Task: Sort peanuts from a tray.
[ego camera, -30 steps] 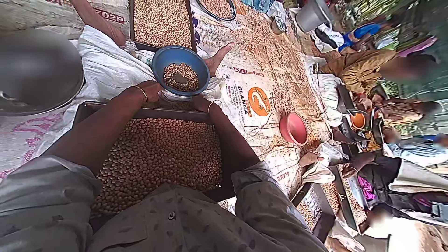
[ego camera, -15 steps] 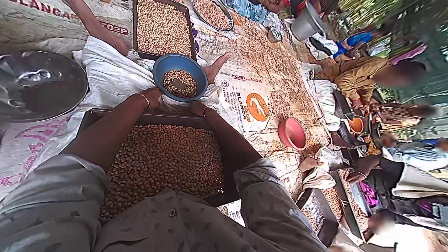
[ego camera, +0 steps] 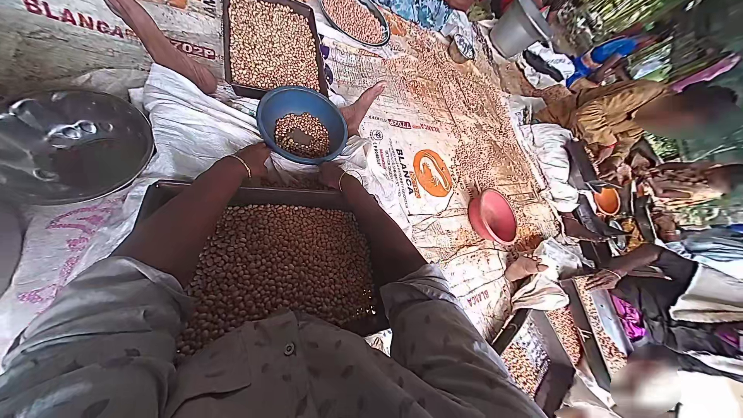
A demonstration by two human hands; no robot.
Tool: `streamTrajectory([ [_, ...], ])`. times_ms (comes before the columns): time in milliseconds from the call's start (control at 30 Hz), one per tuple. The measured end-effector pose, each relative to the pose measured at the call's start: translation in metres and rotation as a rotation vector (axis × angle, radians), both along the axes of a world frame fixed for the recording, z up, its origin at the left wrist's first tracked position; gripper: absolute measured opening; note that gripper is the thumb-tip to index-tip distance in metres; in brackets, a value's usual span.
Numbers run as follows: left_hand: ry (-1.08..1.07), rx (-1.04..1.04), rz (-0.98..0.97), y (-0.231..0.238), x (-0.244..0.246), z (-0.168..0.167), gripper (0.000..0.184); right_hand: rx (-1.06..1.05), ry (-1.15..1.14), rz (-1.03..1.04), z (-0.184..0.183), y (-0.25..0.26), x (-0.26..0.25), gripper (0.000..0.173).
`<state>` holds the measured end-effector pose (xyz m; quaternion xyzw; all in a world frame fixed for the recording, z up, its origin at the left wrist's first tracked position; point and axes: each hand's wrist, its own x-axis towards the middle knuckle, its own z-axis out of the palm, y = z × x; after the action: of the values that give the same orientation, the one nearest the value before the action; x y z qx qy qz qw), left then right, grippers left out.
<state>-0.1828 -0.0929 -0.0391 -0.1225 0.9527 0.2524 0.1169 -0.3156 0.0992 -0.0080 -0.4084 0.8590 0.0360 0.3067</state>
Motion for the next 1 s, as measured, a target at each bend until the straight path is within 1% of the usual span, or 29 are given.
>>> streamTrajectory([
  [100, 0.057, 0.022, -0.029, -0.002, -0.003, -0.004, 0.056, -0.048, 0.005, -0.042, -0.003, 0.002, -0.004, 0.041],
  [200, 0.057, 0.024, -0.019, -0.003, -0.004, -0.005, 0.055, -0.042, 0.000, -0.019, -0.010, 0.000, -0.009, 0.045],
  [333, -0.004, 0.001, 0.002, -0.003, -0.006, -0.002, 0.050, 0.051, 0.029, 0.079, -0.010, -0.006, -0.011, 0.036],
  [400, 0.017, 0.069, 0.047, -0.004, 0.000, 0.010, 0.043, 0.048, 0.039, 0.131, -0.006, -0.007, -0.011, 0.032],
  [467, 0.017, 0.198, 0.105, -0.006, 0.016, 0.030, 0.035, 0.030, 0.021, 0.182, 0.005, -0.005, -0.008, 0.032],
  [533, 0.009, 0.289, 0.147, -0.005, 0.044, 0.056, 0.032, -0.089, -0.082, 0.078, 0.027, 0.007, 0.001, 0.034],
  [600, 0.085, 0.275, 0.198, 0.001, 0.080, 0.078, 0.032, -0.335, -0.167, -0.075, 0.041, 0.029, 0.007, 0.034],
  [633, 0.149, 0.257, 0.237, 0.006, 0.101, 0.087, 0.032, -0.491, -0.170, -0.117, 0.049, 0.044, 0.013, 0.034],
  [700, 0.274, 0.198, 0.320, 0.026, 0.147, 0.093, 0.031, -0.817, -0.118, -0.148, 0.056, 0.080, 0.036, 0.034],
  [733, 0.324, 0.159, 0.352, 0.039, 0.169, 0.091, 0.031, -0.964, -0.082, -0.160, 0.055, 0.100, 0.051, 0.034],
  [767, 0.362, 0.130, 0.373, 0.053, 0.189, 0.085, 0.033, -1.056, -0.035, -0.177, 0.052, 0.120, 0.069, 0.031],
  [800, 0.391, 0.100, 0.393, 0.066, 0.204, 0.076, 0.036, -1.067, 0.034, -0.210, 0.047, 0.139, 0.090, 0.029],
  [833, 0.403, 0.070, 0.419, 0.080, 0.215, 0.065, 0.042, -0.993, 0.125, -0.239, 0.039, 0.156, 0.111, 0.029],
  [867, 0.392, 0.042, 0.447, 0.094, 0.221, 0.055, 0.050, -0.870, 0.187, -0.267, 0.031, 0.169, 0.131, 0.033],
  [933, 0.258, 0.019, 0.476, 0.115, 0.224, 0.040, 0.067, -0.653, 0.226, -0.312, 0.010, 0.180, 0.161, 0.052],
  [967, 0.184, 0.025, 0.447, 0.119, 0.223, 0.033, 0.074, -0.618, 0.227, -0.317, 0.000, 0.179, 0.172, 0.059],
  [1000, 0.153, 0.047, 0.405, 0.122, 0.219, 0.027, 0.077, -0.633, 0.239, -0.306, -0.010, 0.175, 0.179, 0.062],
])
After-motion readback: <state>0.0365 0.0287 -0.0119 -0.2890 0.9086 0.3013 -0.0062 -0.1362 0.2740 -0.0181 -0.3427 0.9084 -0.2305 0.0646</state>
